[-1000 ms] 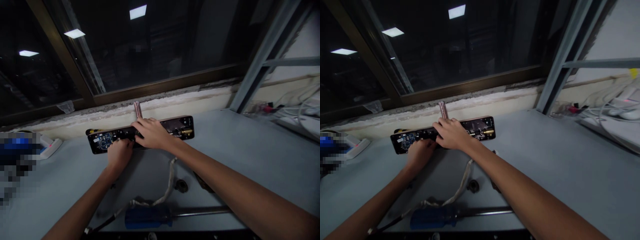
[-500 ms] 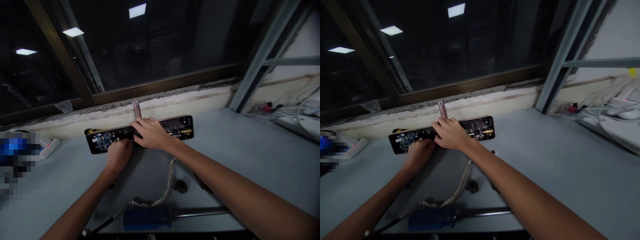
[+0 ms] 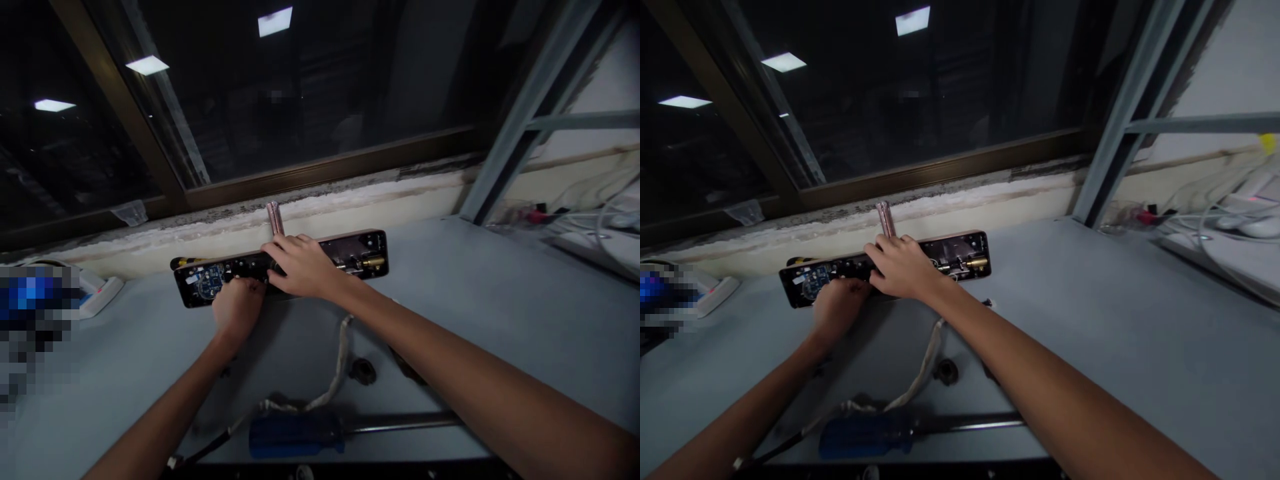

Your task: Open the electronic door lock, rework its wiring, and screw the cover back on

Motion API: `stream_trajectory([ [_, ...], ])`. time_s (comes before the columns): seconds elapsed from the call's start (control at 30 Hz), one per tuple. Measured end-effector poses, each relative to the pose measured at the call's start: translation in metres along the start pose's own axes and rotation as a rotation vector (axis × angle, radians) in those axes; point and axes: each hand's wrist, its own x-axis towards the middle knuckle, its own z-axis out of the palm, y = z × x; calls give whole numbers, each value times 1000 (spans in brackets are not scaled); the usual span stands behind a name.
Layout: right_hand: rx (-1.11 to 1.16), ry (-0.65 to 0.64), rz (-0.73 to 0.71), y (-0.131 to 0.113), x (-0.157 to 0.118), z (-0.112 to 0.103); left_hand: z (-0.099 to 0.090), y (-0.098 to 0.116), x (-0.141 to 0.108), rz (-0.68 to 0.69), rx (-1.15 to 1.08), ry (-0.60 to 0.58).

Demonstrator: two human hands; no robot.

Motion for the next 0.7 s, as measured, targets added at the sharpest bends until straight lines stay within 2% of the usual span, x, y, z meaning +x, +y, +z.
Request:
stream_trajectory([
  [0.2,9,8,-2,0,0,0,2,-1,-2,-63,-52,27],
  [0.37,9,13,0,0,0,0,3,-1,1,-76,24,56],
  [0.7,5,7,0,0,0,-1,7,-6,-1,66,22,84],
])
